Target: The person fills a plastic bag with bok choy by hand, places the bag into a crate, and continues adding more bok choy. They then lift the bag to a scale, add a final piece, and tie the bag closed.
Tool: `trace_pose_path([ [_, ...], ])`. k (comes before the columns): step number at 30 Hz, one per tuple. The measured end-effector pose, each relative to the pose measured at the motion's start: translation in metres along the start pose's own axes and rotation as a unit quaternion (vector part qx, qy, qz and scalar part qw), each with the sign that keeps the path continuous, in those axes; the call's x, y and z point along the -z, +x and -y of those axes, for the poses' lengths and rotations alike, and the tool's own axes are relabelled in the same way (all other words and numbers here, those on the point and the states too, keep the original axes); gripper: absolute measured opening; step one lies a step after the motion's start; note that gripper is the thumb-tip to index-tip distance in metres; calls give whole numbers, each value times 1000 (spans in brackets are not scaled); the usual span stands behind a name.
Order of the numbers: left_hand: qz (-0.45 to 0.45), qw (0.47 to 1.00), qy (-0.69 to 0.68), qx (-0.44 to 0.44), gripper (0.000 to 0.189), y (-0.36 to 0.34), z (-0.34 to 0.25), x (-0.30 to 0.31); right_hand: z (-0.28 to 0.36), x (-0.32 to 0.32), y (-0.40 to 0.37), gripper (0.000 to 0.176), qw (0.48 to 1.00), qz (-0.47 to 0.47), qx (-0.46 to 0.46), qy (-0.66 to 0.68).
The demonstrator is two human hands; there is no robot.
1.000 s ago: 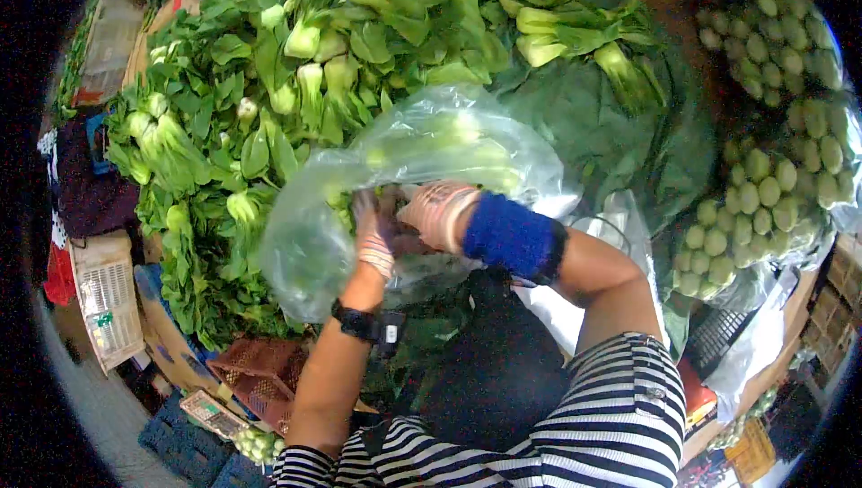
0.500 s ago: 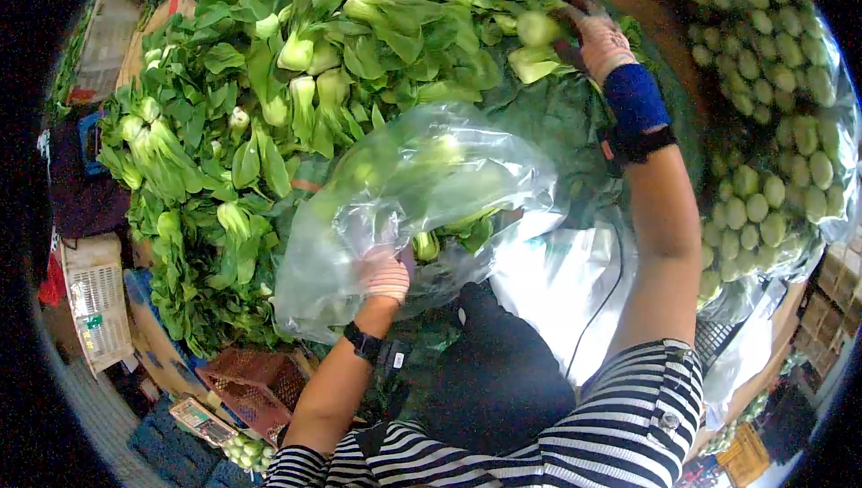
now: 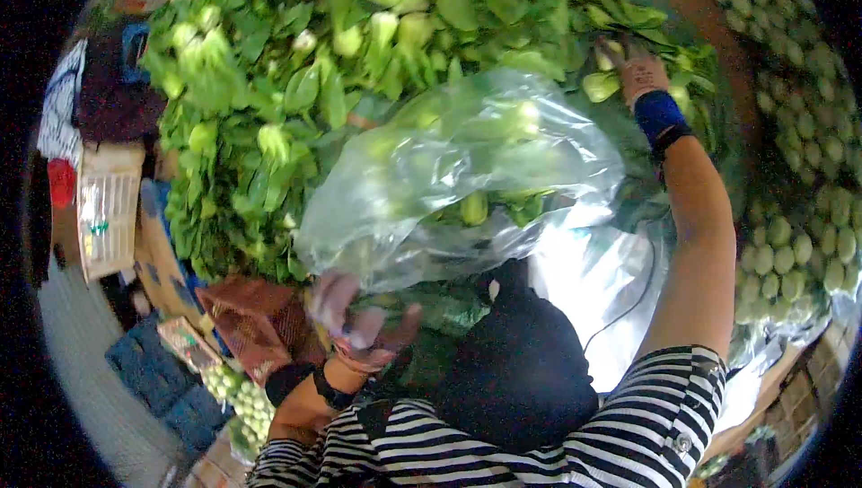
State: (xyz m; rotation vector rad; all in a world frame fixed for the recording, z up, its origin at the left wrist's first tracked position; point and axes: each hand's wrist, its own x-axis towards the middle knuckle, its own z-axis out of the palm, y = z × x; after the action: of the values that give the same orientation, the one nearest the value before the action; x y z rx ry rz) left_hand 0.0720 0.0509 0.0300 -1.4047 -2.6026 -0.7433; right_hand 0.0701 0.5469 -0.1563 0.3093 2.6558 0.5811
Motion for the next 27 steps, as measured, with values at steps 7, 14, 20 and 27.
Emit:
trace_pose_path([
  [7,-9,927,209,311,79,-5,58,-27,-33,-40,26,39,933,-134,-55,328],
  [14,-159,826,-239,486,23,-28,102,-18,-13,151,-110,56,634,-265,-78,722],
  [20,-175,658,-486,548,26,6,92,9,73,276,-157,73,685,58,413,598],
  [27,-57,638,-590,491,28,-6,116,17,217,228,-42,47,876,26,332,348],
])
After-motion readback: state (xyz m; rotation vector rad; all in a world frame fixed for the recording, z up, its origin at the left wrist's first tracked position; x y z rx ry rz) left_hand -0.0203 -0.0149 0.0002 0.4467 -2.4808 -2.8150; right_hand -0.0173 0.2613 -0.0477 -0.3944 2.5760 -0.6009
